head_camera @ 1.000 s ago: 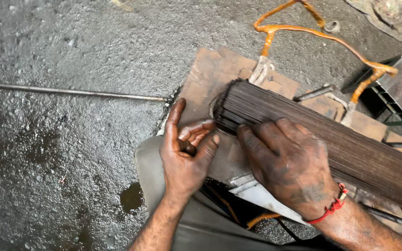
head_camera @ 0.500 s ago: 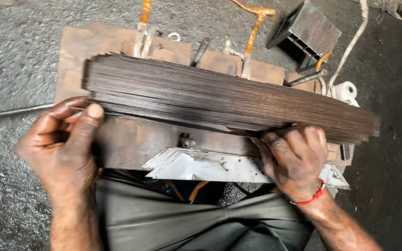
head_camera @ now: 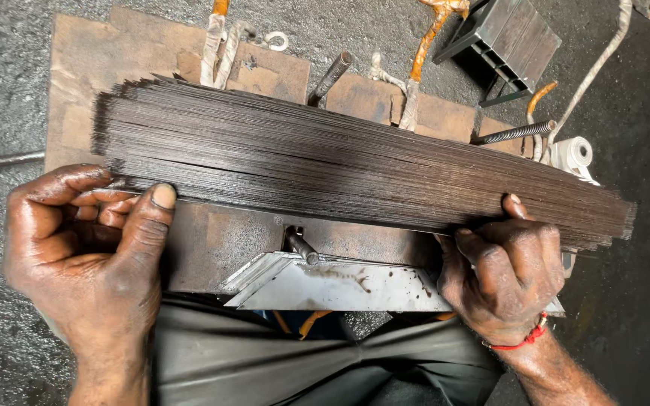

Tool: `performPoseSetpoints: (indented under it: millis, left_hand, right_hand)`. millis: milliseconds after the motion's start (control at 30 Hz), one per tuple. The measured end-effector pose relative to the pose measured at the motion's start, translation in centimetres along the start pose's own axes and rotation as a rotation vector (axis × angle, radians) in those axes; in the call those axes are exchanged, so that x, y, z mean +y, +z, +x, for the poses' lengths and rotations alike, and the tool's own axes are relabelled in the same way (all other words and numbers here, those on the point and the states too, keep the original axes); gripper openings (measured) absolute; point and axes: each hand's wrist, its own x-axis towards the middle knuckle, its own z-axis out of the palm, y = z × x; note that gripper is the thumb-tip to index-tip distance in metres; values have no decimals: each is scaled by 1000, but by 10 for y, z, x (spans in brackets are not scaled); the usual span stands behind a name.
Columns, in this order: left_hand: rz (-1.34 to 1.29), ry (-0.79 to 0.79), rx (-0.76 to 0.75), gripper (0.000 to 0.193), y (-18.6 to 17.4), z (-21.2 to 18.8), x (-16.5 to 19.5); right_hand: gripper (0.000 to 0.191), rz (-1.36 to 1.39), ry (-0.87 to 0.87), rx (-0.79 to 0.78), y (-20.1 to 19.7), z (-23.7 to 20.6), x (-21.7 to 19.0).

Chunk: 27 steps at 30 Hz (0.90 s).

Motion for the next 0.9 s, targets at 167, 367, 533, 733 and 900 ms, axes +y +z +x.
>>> performPoseSetpoints:
  millis: [167, 367, 533, 733, 900]
  left_hand:
    - [-4, 128, -6, 47, 4, -3, -1]
    - [609, 1003, -112, 23, -2, 6, 3]
    - [808, 1252, -169, 17, 6, 1, 2]
    - [866, 1287, -199, 19, 11, -3, -6]
    - [887, 1299, -232, 17, 21, -5, -12]
  right_hand:
    - [24, -34, -28, -58, -1, -2, 0]
    - [32, -46, -69, -70, -18, -15, 4]
    - [41, -55, -96, -82, -16, -31, 8]
    - [38, -33, -66, -81, -10, -37, 15]
    - [36, -13, -3, -124, -3, -43, 27]
